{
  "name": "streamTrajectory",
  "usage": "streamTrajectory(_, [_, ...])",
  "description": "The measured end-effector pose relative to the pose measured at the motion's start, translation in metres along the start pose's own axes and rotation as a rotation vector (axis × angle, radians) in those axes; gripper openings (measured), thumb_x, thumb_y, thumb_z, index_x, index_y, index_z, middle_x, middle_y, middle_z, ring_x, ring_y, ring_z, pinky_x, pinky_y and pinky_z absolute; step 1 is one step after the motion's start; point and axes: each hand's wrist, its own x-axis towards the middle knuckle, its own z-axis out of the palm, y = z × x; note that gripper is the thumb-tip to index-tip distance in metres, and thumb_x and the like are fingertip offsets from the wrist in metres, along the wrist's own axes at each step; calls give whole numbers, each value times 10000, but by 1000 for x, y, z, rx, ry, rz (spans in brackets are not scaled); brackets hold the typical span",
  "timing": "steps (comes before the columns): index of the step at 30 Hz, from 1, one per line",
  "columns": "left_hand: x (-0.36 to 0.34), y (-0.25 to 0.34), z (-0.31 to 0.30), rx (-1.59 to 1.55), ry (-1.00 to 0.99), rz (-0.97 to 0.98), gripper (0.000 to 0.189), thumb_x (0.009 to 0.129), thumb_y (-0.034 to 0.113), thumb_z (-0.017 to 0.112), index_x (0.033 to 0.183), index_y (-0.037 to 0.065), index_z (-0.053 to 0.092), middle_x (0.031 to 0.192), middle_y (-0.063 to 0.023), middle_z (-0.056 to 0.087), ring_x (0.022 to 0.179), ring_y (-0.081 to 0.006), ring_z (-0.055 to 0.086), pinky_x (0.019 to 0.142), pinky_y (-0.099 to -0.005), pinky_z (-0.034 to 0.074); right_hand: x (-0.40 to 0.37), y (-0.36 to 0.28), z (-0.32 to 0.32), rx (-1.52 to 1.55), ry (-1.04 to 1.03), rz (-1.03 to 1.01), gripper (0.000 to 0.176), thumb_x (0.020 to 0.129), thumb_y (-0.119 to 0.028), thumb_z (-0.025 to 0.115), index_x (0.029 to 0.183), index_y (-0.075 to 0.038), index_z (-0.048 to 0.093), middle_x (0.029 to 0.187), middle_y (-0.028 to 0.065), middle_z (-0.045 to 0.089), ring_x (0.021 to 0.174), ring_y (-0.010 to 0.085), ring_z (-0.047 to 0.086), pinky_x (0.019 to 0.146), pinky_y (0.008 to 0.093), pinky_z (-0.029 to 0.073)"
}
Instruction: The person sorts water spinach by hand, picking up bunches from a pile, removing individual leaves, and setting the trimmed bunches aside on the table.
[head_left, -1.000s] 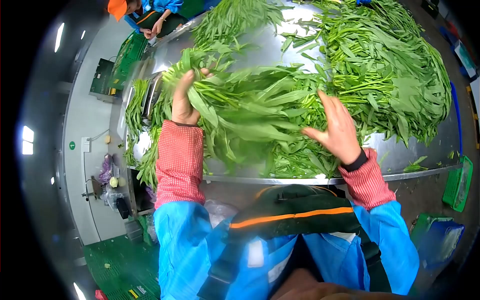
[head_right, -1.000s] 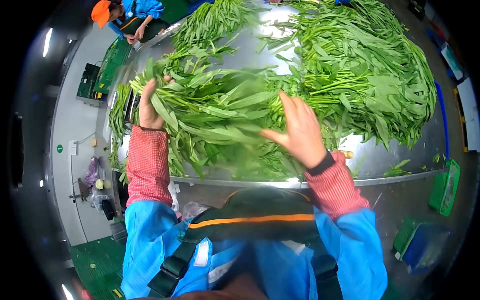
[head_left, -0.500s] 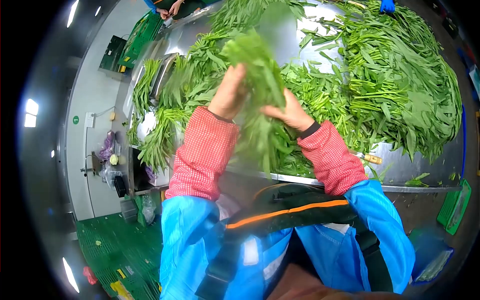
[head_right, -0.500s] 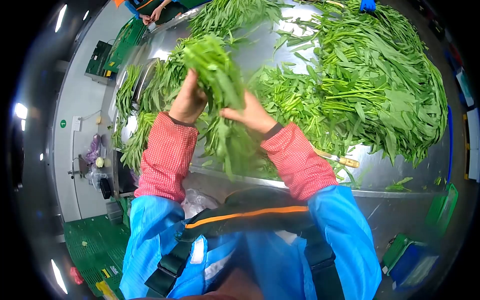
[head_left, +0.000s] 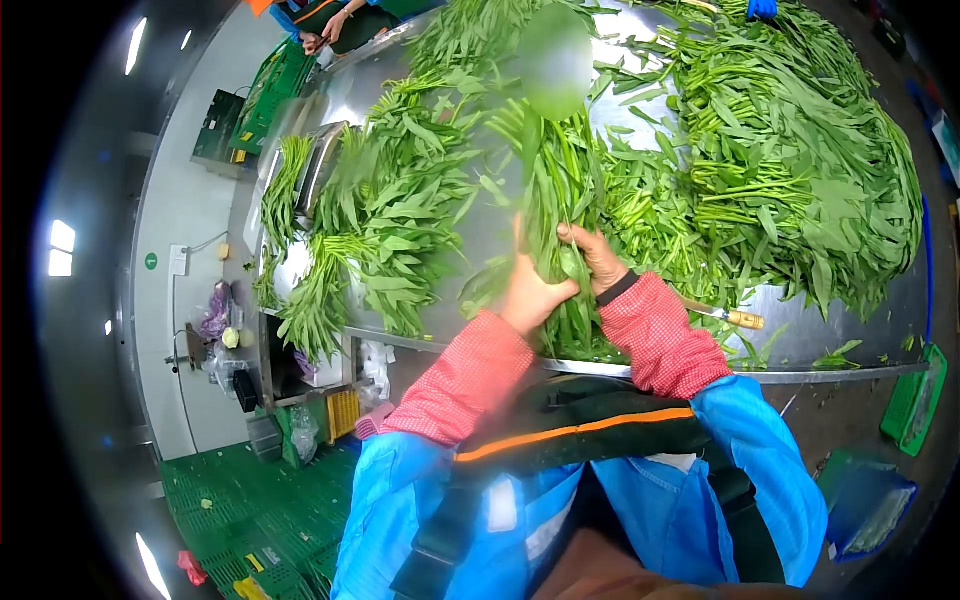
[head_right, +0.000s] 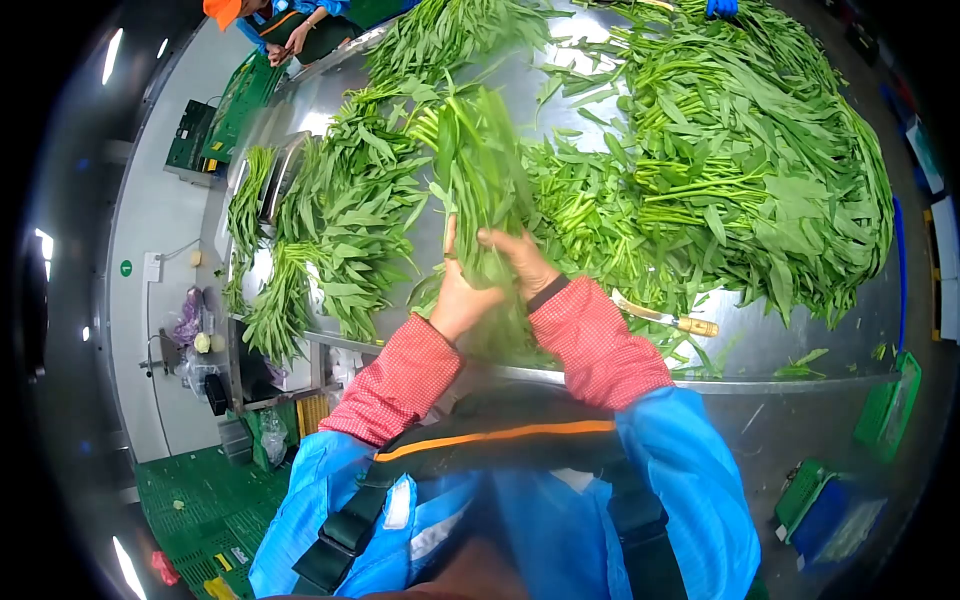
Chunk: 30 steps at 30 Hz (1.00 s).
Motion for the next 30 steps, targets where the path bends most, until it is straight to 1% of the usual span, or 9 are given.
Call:
streamTrajectory(4, [10,7,-22,378,-19,98,973,693,95,780,1433,36,151,1288,-125,489,1179,-227,495,996,-318,395,2,-18,-15,-868,-105,-237,665,836,-386,694,1282,46,457,1134,120,592,1030,197,557,875,338,472])
streamTrajectory(7, [10,51,-52,592,94,-31,925,740,117,766,1446,92,168,1223,-180,585,1083,-301,601,904,-345,478,-11,-23,-54,-1535,-11,60,639,830,-425,683,1257,17,510,1075,165,597,961,232,574,856,336,473])
streamTrajectory(9, [23,60,-79,1117,142,174,865,733,145,731,1442,134,234,1145,-214,581,966,-389,610,791,-394,513,-34,-16,-69,-1424,-93,6,556,846,-367,683,1229,10,541,1008,152,634,907,215,603,808,317,487])
streamTrajectory(11, [33,46,-95,1580,-186,-13,850,706,80,693,1434,178,265,1035,-207,583,886,-402,602,732,-440,506,-50,-21,-71,-1210,-31,150,485,857,-284,685,1216,12,549,1010,122,647,891,176,612,785,284,496])
streamTrajectory(13, [38,28,-100,1457,-162,37,811,698,-26,619,1413,203,313,959,-220,569,843,-412,588,708,-460,492,-53,-29,-83,-1170,158,-23,381,867,-194,672,1172,10,566,911,57,631,816,126,599,719,262,499])
streamTrajectory(18, [25,15,-93,1133,-82,187,717,713,-58,612,1368,123,384,1044,-238,585,949,-415,577,786,-441,485,-50,-74,-52,-1236,531,-270,745,833,-261,699,1404,-66,261,889,74,595,775,168,599,692,288,503])
streamTrajectory(22, [21,23,-97,1077,-89,172,709,691,-88,628,1347,74,413,1139,-244,579,1042,-397,561,867,-404,472,-33,-38,-55,-1362,313,-447,326,857,-231,654,1115,-36,610,848,53,661,727,135,607,658,267,489])
streamTrajectory(26, [10,34,-109,1237,-27,257,698,671,-117,596,1327,58,434,1021,-227,570,932,-397,571,792,-431,471,-48,-88,-64,-855,536,-460,173,910,-154,594,959,11,580,687,-6,575,612,58,536,569,188,450])
streamTrajectory(30, [10,54,-93,1431,8,435,715,626,-155,551,1304,45,446,895,-198,535,815,-385,555,701,-439,462,-34,-62,-2,-982,392,-283,600,827,-252,709,1272,40,431,834,63,633,618,128,589,574,270,500])
